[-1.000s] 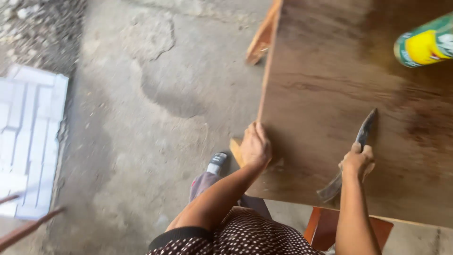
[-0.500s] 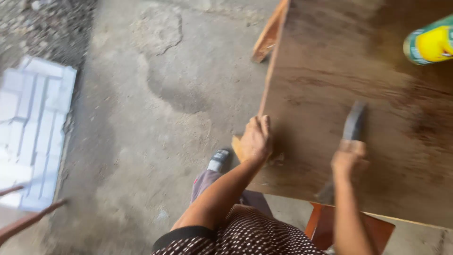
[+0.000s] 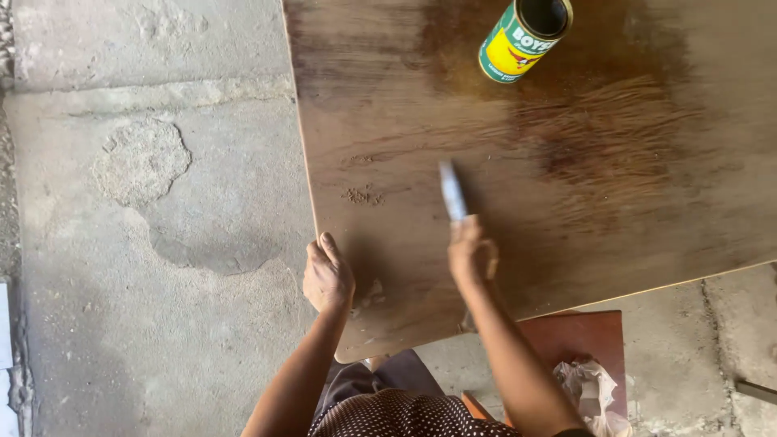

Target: Scraping a wooden table to remove old finish using a knife.

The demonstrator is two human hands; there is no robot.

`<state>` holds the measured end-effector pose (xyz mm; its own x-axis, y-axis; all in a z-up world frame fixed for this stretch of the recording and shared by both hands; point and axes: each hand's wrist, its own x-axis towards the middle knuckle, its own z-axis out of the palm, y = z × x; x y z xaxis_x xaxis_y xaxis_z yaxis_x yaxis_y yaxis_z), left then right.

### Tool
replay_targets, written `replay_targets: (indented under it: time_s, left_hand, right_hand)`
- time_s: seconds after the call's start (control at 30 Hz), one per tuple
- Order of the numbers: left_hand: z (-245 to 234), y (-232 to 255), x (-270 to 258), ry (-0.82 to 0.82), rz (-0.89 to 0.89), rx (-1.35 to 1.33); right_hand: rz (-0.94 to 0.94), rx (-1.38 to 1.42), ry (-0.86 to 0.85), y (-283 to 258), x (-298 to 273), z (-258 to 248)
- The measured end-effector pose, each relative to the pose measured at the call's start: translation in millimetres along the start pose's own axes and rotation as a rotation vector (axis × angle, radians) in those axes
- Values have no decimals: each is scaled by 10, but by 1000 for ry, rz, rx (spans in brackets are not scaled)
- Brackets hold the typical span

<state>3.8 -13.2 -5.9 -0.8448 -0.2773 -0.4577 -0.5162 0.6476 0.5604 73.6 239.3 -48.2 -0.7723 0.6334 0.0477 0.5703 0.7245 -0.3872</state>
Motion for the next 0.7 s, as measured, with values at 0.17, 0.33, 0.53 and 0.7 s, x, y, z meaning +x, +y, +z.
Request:
replay_targets:
  time_s: [0.17,0.33,0.53,0.7]
  left_hand:
    - [74,-6,8,58,27,-15]
    - [96,-30,0,50,6,24]
    - [72,24,-32,50,14,14]
    - [56,35,-37,35,2,39]
  right_hand:
    - [-168,97,-146,-244,-64,-33]
    - [126,15,-218,230,306,-131]
    - [-414,58,-2,-375,-250,145]
    - [38,196,-309,-236,110,-401]
